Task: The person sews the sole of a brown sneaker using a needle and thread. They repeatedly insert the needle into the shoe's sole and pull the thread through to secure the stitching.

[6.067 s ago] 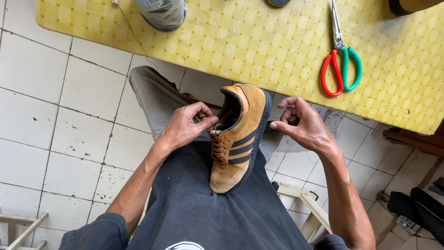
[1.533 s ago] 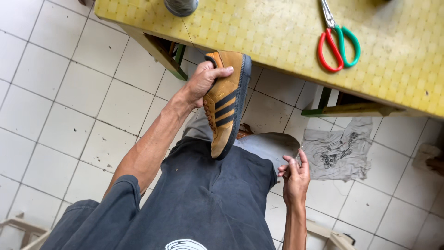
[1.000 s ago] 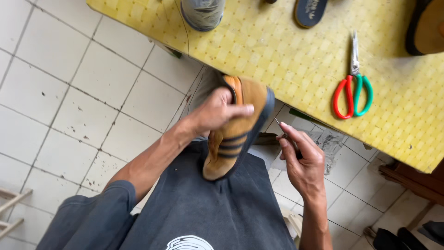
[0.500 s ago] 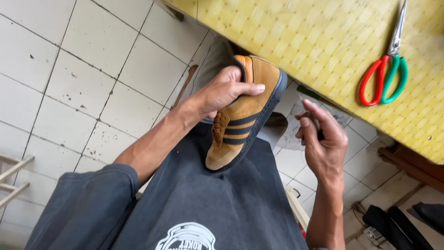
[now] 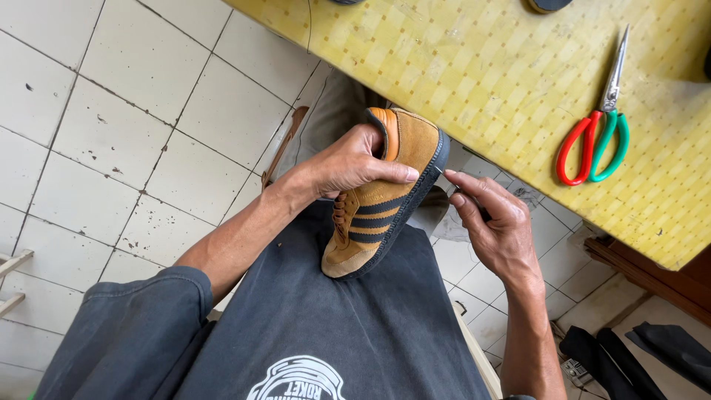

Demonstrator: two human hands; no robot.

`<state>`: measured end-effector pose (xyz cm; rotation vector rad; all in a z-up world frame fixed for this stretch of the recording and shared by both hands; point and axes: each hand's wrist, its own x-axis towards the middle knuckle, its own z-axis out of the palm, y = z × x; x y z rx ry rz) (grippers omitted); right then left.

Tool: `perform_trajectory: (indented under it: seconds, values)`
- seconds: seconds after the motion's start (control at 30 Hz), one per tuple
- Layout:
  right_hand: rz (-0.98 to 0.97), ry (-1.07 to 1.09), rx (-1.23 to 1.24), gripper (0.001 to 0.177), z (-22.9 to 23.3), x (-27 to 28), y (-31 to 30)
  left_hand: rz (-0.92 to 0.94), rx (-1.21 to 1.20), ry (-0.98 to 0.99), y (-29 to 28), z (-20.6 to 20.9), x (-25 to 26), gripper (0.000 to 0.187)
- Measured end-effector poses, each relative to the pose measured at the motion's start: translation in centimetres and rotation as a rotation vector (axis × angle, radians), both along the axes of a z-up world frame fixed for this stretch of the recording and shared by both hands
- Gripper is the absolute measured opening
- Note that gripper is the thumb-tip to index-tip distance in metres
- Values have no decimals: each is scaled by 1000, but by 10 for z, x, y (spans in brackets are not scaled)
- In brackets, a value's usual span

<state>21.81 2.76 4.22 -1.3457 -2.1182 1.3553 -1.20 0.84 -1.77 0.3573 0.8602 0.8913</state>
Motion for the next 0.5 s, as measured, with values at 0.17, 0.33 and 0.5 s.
perform_trajectory:
  seconds: [0.17, 0.33, 0.5]
  values:
    - [-5, 27, -76, 27, -4, 2, 3, 4, 16, 17, -1, -5, 2, 30]
    - [-12, 66, -160, 27, -11, 8, 4, 19, 27, 24, -1, -7, 1, 28]
    - [-52, 76, -258, 27, -14, 16, 4, 16, 41, 27, -1, -2, -1, 26]
